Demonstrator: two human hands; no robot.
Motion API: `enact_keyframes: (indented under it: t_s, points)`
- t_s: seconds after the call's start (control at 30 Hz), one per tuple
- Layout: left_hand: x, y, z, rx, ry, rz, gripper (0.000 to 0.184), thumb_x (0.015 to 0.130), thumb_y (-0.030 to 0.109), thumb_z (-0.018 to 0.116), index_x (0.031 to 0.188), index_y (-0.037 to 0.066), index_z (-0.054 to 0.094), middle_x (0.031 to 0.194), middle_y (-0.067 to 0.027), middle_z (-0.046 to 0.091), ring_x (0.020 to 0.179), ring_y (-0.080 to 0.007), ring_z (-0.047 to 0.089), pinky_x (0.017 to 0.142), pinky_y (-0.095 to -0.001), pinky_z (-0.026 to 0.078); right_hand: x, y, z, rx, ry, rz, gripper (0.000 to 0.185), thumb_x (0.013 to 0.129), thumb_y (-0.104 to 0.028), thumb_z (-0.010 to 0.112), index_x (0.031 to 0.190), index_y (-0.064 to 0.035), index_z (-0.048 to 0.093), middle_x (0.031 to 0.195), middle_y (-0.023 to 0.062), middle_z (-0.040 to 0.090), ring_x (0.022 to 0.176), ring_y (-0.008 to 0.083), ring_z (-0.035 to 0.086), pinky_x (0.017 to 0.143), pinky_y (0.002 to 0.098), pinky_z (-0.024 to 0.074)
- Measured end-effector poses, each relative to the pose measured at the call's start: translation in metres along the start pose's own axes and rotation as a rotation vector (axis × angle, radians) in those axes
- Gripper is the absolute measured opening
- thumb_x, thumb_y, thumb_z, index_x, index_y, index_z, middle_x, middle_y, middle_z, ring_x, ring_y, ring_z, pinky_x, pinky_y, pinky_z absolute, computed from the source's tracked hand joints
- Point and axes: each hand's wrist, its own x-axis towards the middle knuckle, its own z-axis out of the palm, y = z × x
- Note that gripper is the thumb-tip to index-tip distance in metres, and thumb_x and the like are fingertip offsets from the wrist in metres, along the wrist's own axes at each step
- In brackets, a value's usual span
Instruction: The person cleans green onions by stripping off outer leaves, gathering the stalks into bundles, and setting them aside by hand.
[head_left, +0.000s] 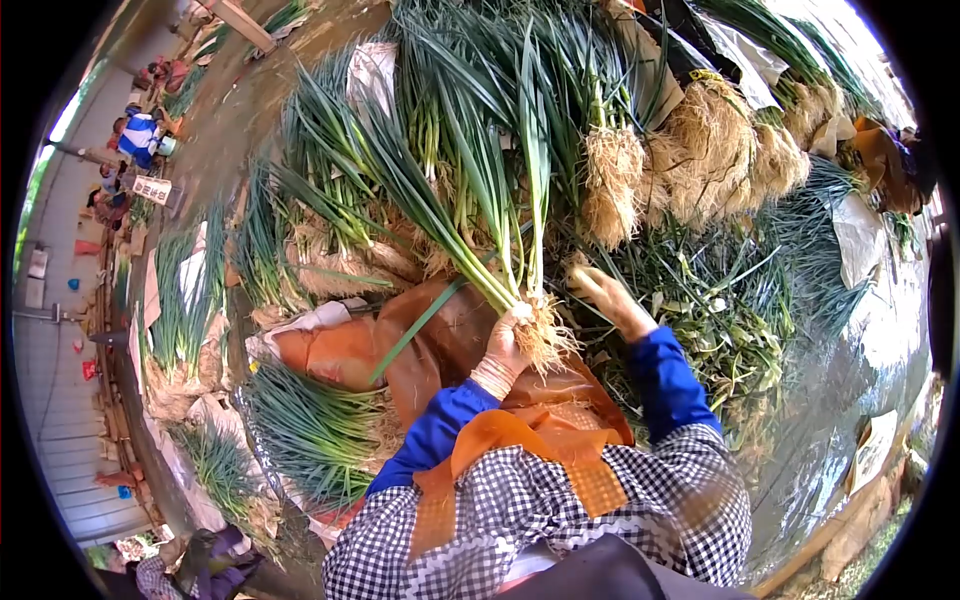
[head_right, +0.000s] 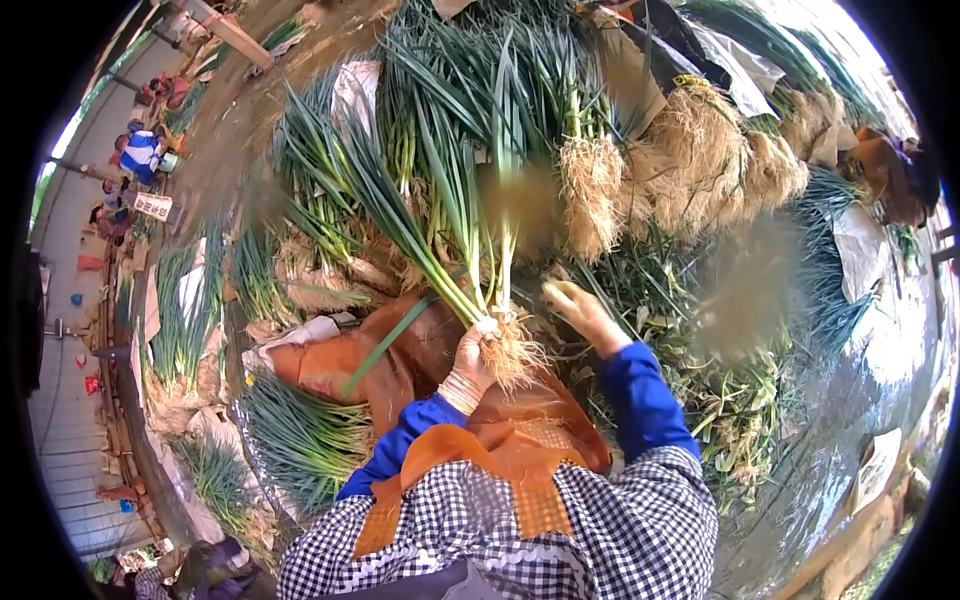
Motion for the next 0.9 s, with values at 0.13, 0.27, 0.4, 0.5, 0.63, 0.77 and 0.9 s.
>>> enact_keyframes:
  t_s: [0.13, 0.27, 0.4, 0.5, 0.63, 0.77, 0.9]
  points:
    - [0.002, 0.010, -0.009, -0.001, -0.024, -0.057, 0.027, 0.080, 0.003, 0.056, 0.106, -0.001, 0.053, 0.098, -0.0120, 0.058, 0.083, -0.0185, 0.059, 0.078, -0.0321, 0.051, 0.032, -0.012, 0.072, 0.643, -0.238, -0.031, 0.044, 0.093, -0.039, 0.050, 0.115, -0.0013, 0.056, 0.096, 0.0034, 0.063, 0.080, 0.0146, 0.058, 0.073, 0.0290, 0.0474]
    - [-0.007, 0.018, 0.006, 0.372, 0.152, -0.136, 0.019, 0.078, 0.004, 0.061, 0.097, 0.000, 0.057, 0.084, -0.0058, 0.062, 0.073, -0.0144, 0.060, 0.068, -0.0272, 0.052, 0.042, -0.007, 0.071, -0.552, 0.210, -0.322, 0.018, 0.086, -0.022, 0.055, 0.088, -0.0041, 0.060, 0.070, 0.0155, 0.062, 0.069, 0.0324, 0.061, 0.059, 0.0375, 0.0485]
    - [0.013, 0.004, 0.004, 0.560, 0.260, -0.130, 0.020, 0.078, 0.002, 0.061, 0.097, 0.000, 0.057, 0.083, -0.0028, 0.061, 0.072, -0.0117, 0.059, 0.065, -0.0238, 0.050, 0.034, -0.015, 0.052, -0.895, 0.178, -0.214, 0.020, 0.083, -0.028, 0.054, 0.083, -0.0084, 0.060, 0.069, 0.0125, 0.062, 0.069, 0.0314, 0.062, 0.060, 0.0406, 0.0495]
    - [0.017, 0.008, -0.009, 0.179, -0.141, -0.206, 0.027, 0.075, -0.003, 0.059, 0.102, 0.000, 0.055, 0.085, -0.0027, 0.059, 0.076, -0.0123, 0.059, 0.071, -0.0229, 0.050, 0.057, 0.087, 0.037, -0.862, 0.476, -0.153, 0.026, 0.090, -0.033, 0.047, 0.077, -0.0131, 0.058, 0.061, 0.0058, 0.060, 0.059, 0.0197, 0.062, 0.051, 0.0336, 0.0491]
    - [-0.010, 0.023, 0.017, 0.237, 0.022, -0.102, 0.032, 0.073, -0.002, 0.059, 0.105, -0.001, 0.055, 0.089, -0.0061, 0.059, 0.082, -0.0172, 0.059, 0.079, -0.0282, 0.051, -0.037, 0.065, -0.062, -1.173, -0.241, 0.314, 0.032, 0.084, -0.036, 0.054, 0.099, -0.0093, 0.063, 0.089, 0.0138, 0.065, 0.081, 0.0327, 0.063, 0.073, 0.0412, 0.0510]
    - [-0.005, 0.016, 0.012, 0.361, 0.022, -0.072, 0.037, 0.073, -0.004, 0.056, 0.109, 0.002, 0.053, 0.108, -0.0104, 0.057, 0.092, -0.0176, 0.058, 0.084, -0.0289, 0.049, -0.074, 0.036, -0.095, -1.279, -0.443, 0.449, 0.046, 0.084, -0.047, 0.053, 0.102, -0.0060, 0.062, 0.091, 0.0117, 0.066, 0.085, 0.0288, 0.064, 0.076, 0.0368, 0.0503]
    - [0.000, 0.005, 0.003, 0.567, 0.081, -0.044, 0.039, 0.074, -0.005, 0.055, 0.113, 0.002, 0.053, 0.100, -0.0058, 0.058, 0.094, -0.0183, 0.058, 0.084, -0.0296, 0.049, -0.025, -0.058, 0.004, -0.769, 0.017, -0.220, 0.047, 0.083, -0.052, 0.054, 0.082, -0.0055, 0.060, 0.074, 0.0130, 0.061, 0.067, 0.0277, 0.062, 0.060, 0.0387, 0.0484]
